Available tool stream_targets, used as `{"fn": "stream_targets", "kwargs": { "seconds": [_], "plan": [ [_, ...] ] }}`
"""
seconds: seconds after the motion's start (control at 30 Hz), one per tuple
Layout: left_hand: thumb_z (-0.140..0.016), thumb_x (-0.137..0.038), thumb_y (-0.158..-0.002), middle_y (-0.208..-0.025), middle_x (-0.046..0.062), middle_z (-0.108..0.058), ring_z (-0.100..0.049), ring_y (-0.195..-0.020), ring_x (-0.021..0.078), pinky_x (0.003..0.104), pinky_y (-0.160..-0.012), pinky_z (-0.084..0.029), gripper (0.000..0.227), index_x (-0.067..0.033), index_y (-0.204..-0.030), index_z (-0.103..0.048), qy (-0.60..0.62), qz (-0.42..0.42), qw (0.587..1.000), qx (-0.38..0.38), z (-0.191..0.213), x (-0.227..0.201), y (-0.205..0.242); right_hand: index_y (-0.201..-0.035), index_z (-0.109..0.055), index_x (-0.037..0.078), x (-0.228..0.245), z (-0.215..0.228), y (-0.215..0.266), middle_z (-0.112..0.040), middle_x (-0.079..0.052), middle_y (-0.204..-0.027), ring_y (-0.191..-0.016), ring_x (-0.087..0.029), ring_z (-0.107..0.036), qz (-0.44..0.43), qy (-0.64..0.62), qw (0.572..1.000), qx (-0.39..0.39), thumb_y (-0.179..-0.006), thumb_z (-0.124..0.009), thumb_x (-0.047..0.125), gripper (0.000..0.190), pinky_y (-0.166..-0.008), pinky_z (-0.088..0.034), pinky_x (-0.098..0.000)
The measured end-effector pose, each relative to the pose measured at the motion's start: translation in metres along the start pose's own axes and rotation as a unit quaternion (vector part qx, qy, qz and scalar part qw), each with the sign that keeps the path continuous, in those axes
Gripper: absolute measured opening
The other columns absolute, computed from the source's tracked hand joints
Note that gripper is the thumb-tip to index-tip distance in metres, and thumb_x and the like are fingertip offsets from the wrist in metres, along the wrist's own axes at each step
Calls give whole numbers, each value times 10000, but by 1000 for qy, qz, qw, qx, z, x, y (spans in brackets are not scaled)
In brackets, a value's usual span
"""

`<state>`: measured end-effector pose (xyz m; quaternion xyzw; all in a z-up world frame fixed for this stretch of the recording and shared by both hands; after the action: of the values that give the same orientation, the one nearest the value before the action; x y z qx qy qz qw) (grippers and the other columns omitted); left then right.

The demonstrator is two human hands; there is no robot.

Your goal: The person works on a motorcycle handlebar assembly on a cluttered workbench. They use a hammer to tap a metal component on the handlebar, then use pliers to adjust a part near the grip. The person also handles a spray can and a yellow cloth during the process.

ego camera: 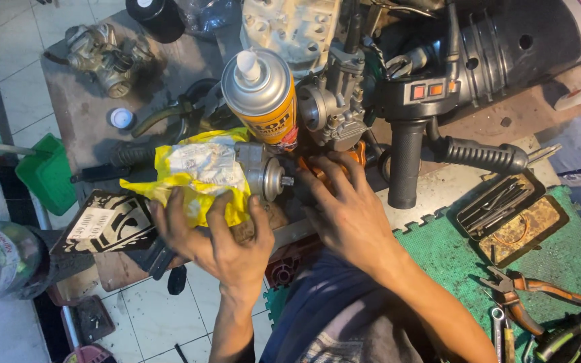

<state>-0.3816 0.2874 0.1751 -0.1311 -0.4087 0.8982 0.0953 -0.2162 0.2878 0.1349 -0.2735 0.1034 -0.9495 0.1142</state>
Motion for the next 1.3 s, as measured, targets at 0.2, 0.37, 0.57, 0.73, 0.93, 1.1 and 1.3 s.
{"fn": "stream_targets", "kwargs": {
  "seconds": [0.2, 0.37, 0.57, 0.73, 0.93, 1.1, 1.3],
  "plan": [
    [-776, -316, -905, -1079, 104, -644, -607, -1064, 299, 640, -1119, -351, 493, 55, -1199, -640, 20, 87, 984, 155, -36, 14, 8, -1338, -577, 20, 0, 3, 0, -533, -193, -1375, -1309, -448, -433, 10, -2, 1000, 3, -619, -817, 127, 766, -1059, -461, -514],
    [-762, -294, -926, -1158, 203, -617, -607, -1103, 411, 550, -1083, -379, 371, -7, -1149, -690, 28, 15, 997, 66, -24, -3, 11, -1330, -570, 6, -6, 3, 2, -533, -199, -1378, -1318, -454, -435, 2, -36, 999, -1, -679, -820, 143, 711, -1067, -454, -513],
    [-677, -144, -1039, -1367, 132, -594, -595, -1325, 365, 493, -1155, -511, 217, -13, -1212, -695, 322, -79, 937, 109, -33, -51, 16, -1365, -551, -25, -10, 6, 8, -484, -220, -1449, -1384, -460, -400, 20, -63, 998, -4, -709, -738, 88, 691, -1106, -447, -498],
    [-632, -261, -1013, -1499, 223, -505, -524, -1382, 431, 533, -1168, -449, 423, -24, -1363, -631, 350, -77, 909, 213, -51, -82, -10, -1339, -547, -28, -22, -2, 17, -443, -254, -1499, -1460, -471, -348, 18, -99, 995, -2, -748, -672, 64, 612, -1135, -439, -471],
    [-594, -361, -962, -1466, 252, -486, -449, -1350, 462, 567, -1136, -373, 536, -4, -1362, -608, 321, -55, 914, 243, -66, -78, -5, -1430, -495, -85, -25, -6, 21, -421, -270, -1520, -1469, -467, -341, 21, -87, 996, -10, -770, -689, 64, 704, -1183, -376, -508],
    [-516, -334, -879, -1371, 135, -481, -428, -1286, 332, 480, -1093, -320, 444, -95, -1249, -569, 303, -244, 839, 380, -67, -2, 14, -1443, -429, -86, -22, -1, 20, -385, -271, -1548, -1475, -460, -341, -2, -84, 996, 22, -708, -718, 39, 800, -1168, -382, -487],
    [-726, -596, -1080, -1480, 352, -524, -522, -1314, 531, 591, -1074, -425, 812, 36, -1518, -465, -35, 142, 956, 256, -42, 121, -90, -1469, -401, -82, -9, 9, 13, -384, -265, -1541, -1464, -459, -326, 8, -95, 995, 31, -782, -724, 90, 778, -1146, -361, -483]
  ]
}}
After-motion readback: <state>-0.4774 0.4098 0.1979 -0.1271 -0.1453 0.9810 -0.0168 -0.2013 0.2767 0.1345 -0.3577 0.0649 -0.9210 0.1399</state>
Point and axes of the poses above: each hand's wrist, its own y-axis away from the middle knuckle, its own z-axis out of the back of the hand, x = y × z, the point moved 6 cm from there along -y, towards the middle knuckle
